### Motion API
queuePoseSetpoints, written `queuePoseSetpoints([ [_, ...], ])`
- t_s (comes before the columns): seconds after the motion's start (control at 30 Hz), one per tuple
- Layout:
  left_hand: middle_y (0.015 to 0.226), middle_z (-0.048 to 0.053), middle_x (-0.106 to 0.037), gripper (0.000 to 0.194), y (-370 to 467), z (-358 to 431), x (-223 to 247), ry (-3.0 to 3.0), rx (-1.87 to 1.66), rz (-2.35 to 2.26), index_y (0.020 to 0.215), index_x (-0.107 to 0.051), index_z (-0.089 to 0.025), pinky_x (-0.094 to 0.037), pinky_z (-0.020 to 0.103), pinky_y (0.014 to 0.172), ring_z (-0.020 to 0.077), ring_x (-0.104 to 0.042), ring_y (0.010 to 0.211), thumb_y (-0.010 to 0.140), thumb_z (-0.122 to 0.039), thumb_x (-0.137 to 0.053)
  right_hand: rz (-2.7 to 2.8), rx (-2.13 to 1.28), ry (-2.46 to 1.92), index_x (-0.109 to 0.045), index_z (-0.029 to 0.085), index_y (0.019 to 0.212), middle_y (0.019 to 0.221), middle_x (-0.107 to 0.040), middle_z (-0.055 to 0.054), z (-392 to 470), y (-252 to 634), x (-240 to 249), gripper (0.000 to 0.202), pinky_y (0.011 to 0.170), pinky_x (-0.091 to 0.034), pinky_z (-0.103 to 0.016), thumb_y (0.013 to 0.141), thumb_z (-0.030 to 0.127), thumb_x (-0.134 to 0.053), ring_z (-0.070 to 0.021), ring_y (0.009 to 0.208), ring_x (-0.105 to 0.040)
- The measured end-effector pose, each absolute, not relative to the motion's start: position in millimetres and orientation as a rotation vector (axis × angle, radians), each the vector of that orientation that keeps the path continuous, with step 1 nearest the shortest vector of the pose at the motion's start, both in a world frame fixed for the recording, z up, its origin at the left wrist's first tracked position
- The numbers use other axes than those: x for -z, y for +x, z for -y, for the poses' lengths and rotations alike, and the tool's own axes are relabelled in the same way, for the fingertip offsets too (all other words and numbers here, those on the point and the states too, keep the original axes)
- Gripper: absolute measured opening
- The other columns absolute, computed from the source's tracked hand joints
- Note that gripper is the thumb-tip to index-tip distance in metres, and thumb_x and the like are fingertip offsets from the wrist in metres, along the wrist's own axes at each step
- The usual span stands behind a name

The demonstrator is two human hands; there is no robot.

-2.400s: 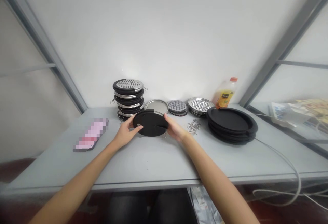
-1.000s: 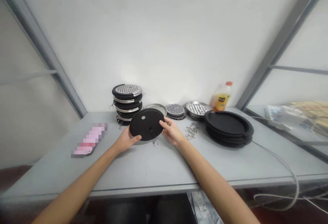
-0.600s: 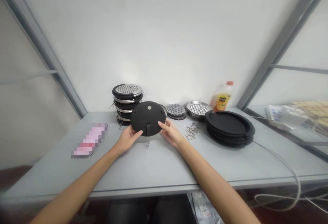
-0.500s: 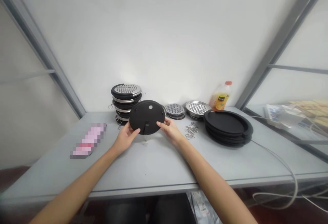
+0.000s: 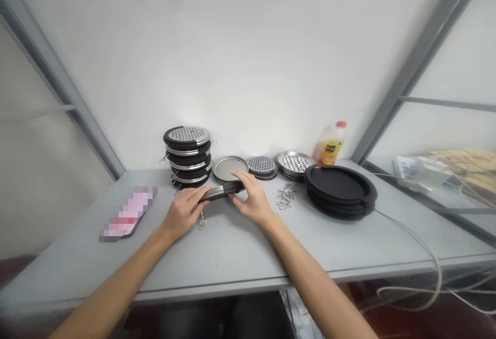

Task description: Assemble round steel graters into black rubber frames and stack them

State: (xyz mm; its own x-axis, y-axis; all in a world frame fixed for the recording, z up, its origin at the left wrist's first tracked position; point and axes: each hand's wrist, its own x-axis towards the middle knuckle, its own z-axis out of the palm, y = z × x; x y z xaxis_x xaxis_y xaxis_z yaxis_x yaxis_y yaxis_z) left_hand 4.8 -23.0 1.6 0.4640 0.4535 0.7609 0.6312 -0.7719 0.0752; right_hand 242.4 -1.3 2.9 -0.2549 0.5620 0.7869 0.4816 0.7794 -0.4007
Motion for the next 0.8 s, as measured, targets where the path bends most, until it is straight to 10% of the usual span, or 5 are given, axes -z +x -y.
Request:
queuePoseSetpoints([
  [0.8,0.119,0.008,-0.065,0.045,3,20,0,-2.613,1.459,1.355,0.128,-0.053,-0.022,-0.049,0.041,0.095,0.0232,-0.062,0.107,0.085,-0.033,-0.063,1.882,-0.457,-0.826,-0.070,0.023,0.103,0.095,-0.073,-0.006,6,244,-10,0.028,0.077,-0.052,-0.038,0.077,0.034,-0.069,-0.0227,0.082,-0.065],
])
